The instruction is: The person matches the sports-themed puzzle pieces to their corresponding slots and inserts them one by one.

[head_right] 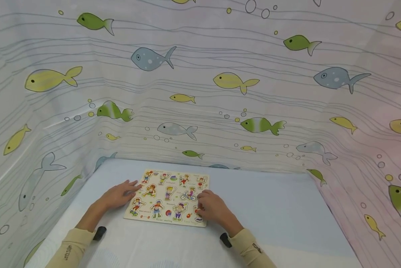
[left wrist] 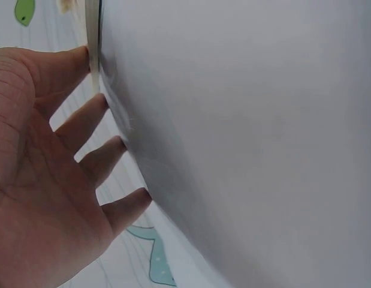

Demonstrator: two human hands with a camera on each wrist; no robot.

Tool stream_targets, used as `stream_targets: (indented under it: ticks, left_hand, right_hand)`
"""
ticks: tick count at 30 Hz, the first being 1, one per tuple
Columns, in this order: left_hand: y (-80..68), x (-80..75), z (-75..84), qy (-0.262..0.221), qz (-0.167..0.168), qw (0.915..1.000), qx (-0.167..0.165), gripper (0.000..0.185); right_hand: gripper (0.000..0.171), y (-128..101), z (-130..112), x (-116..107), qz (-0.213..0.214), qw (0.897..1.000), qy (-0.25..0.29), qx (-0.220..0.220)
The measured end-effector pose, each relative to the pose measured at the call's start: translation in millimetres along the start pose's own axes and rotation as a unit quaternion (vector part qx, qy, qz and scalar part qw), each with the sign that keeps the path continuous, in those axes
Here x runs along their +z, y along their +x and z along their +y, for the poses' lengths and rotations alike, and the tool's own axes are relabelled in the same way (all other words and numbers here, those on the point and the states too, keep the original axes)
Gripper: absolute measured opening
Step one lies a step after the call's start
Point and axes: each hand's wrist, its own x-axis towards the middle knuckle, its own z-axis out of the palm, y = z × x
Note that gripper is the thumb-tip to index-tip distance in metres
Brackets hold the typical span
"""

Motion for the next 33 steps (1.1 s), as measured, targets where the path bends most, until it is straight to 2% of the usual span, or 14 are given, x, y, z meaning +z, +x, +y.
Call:
stream_targets:
  ticks: [10, 17, 23, 33]
  left_hand:
    - [-0.3, 0.1, -2.8, 0.003, -0.003, 1.0, 0.006, 0.039]
    - [0.3, -6.5, -1.6, 0.007, 0.0, 1.0, 0.005, 0.04]
    - [0.0, -7.0, 1.7, 0.0, -0.006, 1.0, 0.004, 0.04]
    - [-0.4, -2.2, -0.4, 0.001, -0.01, 0.9999, -0.003, 0.038]
  right_hand:
    - [0.02, -2.3, -2.7, 5.4, 0.009, 0.999, 0.011, 0.033]
    - [0.021, 1.0, -5.6, 2.3, 0.039, 0.999, -0.002, 0.015]
    - [0.017, 0.0, -5.7, 3.5, 0.027, 0.999, -0.001, 0.031]
    - [0.016, -7.5, -0.6, -0.4, 0.028, 0.999, 0.005, 0.025]
